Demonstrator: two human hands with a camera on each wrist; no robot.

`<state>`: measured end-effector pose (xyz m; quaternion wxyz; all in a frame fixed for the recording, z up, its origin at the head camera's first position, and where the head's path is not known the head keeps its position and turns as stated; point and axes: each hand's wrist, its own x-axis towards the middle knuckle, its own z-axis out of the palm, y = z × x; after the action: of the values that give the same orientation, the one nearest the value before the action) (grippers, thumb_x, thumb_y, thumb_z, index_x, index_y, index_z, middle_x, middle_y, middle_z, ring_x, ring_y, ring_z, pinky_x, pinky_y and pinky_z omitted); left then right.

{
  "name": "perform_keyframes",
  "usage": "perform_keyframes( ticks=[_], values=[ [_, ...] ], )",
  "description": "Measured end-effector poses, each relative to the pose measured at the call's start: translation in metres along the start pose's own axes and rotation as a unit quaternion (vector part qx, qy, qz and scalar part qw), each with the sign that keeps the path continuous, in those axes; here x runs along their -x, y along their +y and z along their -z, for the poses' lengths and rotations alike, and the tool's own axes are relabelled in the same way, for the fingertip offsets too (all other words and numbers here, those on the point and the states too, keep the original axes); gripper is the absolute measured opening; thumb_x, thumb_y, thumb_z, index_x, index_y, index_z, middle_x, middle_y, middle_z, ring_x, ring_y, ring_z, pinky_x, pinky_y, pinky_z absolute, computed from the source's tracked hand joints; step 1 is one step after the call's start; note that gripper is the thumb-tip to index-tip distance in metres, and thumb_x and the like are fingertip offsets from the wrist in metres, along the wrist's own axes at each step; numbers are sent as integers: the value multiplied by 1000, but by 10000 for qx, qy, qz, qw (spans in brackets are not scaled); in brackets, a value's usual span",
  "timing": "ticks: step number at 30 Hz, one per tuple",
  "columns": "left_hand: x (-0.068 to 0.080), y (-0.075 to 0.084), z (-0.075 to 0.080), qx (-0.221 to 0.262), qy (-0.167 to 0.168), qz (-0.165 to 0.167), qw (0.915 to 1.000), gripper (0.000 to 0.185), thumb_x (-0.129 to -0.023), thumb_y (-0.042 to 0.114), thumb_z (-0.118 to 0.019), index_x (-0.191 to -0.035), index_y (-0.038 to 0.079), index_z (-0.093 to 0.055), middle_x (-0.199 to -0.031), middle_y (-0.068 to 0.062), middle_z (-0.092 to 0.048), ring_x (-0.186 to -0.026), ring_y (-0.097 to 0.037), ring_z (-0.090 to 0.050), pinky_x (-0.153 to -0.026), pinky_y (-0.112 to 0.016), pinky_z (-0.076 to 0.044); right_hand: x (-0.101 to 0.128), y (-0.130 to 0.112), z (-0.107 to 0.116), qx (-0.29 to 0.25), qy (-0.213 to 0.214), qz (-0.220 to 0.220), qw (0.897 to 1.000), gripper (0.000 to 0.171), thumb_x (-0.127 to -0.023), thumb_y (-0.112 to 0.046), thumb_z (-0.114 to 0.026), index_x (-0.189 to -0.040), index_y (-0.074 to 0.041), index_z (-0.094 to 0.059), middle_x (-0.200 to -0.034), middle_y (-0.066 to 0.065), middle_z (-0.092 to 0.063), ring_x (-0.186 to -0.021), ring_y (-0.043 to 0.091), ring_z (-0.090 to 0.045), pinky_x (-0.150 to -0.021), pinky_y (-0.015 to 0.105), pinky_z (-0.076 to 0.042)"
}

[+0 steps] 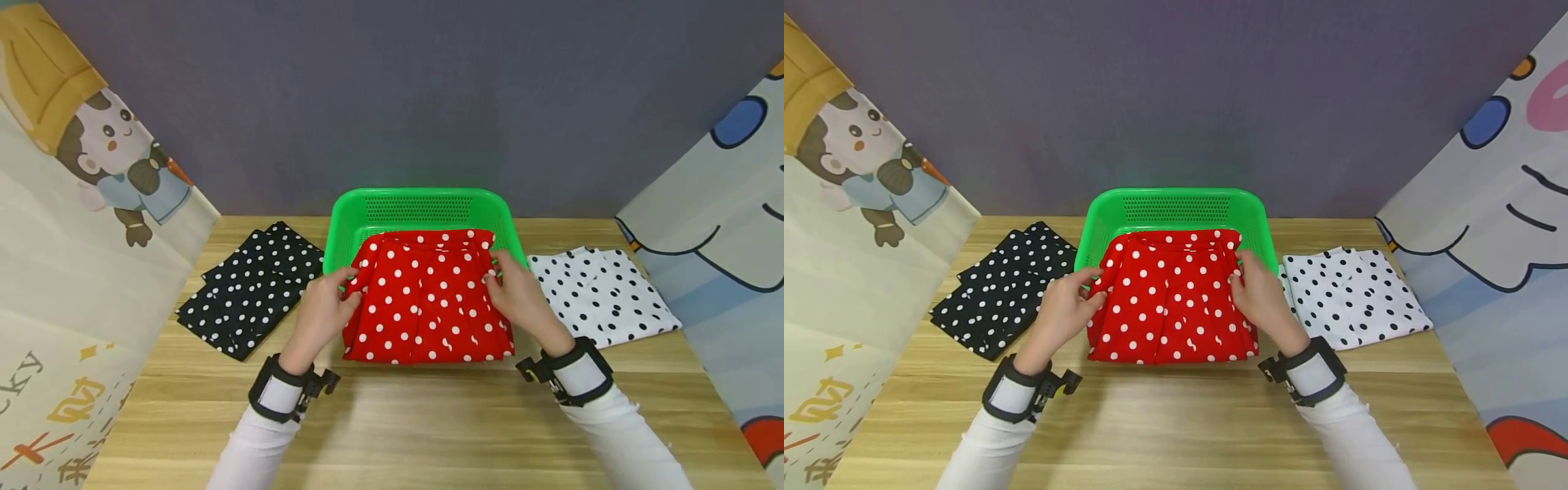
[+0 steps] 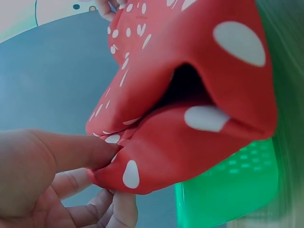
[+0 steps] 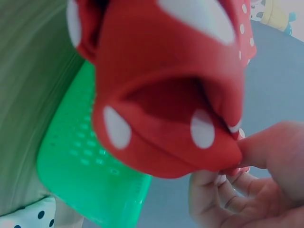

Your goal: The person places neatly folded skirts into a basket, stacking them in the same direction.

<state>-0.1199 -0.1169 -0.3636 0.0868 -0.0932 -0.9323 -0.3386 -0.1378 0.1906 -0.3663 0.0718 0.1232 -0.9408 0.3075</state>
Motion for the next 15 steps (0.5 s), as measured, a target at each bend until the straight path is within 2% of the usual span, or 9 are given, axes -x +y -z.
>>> perform_keyframes(
  ticks=[6, 15],
  values=[
    [-20, 0, 0, -43, -75, 102, 9999, 30, -82, 8, -63, -113, 5, -63, -84, -11, -66, -48, -16, -49, -44, -24, -42, -15, 4, 5, -2, -124, -39, 9999, 38, -89, -4, -51, -124, 8, -41, -93, 22, -58, -58, 20, -51, -48, 28, -42],
    [-53, 2, 2, -228, -252, 219, 9992, 33, -84, 11, -61, -116, 6, -61, -90, -14, -66, -52, -18, -54, -46, -25, -42, -40, 11, 11, 166, -55, 71, 9998, 36, -89, -4, -49, -121, 9, -42, -92, 24, -60, -59, 25, -54, -50, 30, -43]
  ],
)
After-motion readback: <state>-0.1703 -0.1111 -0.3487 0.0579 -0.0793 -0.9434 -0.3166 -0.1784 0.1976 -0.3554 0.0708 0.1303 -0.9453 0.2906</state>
